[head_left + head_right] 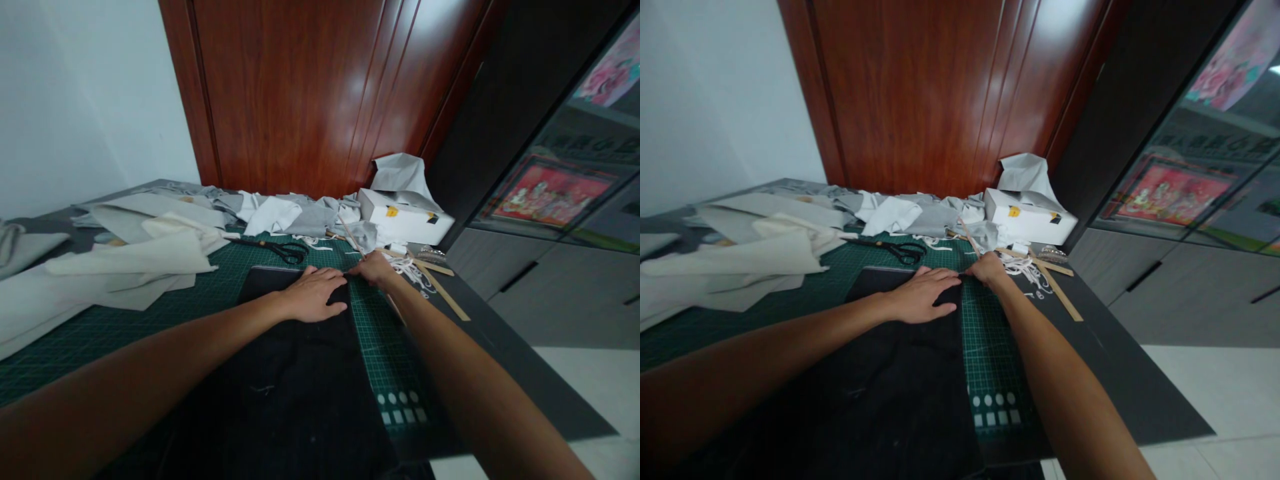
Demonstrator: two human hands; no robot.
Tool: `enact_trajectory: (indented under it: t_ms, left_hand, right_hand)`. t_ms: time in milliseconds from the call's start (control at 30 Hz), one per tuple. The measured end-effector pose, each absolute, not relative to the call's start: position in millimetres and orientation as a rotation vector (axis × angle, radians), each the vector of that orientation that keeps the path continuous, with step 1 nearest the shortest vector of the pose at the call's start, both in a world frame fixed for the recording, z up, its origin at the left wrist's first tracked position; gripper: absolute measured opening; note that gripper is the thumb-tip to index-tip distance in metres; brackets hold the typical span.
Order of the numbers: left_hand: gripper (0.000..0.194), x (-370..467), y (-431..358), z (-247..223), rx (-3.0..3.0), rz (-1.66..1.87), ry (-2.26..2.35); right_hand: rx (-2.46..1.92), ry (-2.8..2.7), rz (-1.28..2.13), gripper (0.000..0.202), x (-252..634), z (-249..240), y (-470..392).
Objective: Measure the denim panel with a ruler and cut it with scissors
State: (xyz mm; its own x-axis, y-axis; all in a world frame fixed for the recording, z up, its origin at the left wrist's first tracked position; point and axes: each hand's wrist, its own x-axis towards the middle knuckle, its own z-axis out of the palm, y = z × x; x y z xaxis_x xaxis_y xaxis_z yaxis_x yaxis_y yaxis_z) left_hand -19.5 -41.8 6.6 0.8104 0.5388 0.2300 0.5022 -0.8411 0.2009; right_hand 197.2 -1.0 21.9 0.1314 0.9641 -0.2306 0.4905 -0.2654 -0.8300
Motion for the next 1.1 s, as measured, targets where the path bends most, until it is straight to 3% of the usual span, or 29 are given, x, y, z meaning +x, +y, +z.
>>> enact_trajectory:
  t_ms: [233, 467, 600, 700, 933, 1100]
  left_hand:
    - [0.069, -18, -40, 6, 2.871, 0.266, 0.866]
    - [0.069, -11, -33, 4, 2.853, 0.199, 0.903]
    - [0.068, -7, -25, 0, 2.902, 0.346, 0.984]
    - [0.057, -6, -19, -2, 2.882, 0.516, 1.173]
    - [0.010, -4, 1, 0, 2.753, 0.603, 1.248]
    - [0.007, -2, 32, 4, 2.775, 0.608, 1.180]
  right_hand:
    - [-2.031, -1.569, 0.891, 0.016, 207, 41, -25]
    - [-1.878, -1.777, 0.981, 0.011, 216, 45, -118]
    - [-1.851, -1.839, 0.995, 0.017, 210, 36, -171]
    - [-1.897, -1.847, 1.045, 0.025, 199, 27, -203]
    - [-1.915, -1.897, 0.893, 0.024, 178, 10, -230]
    - [-1.834, -1.924, 0.834, 0.024, 179, 11, -228]
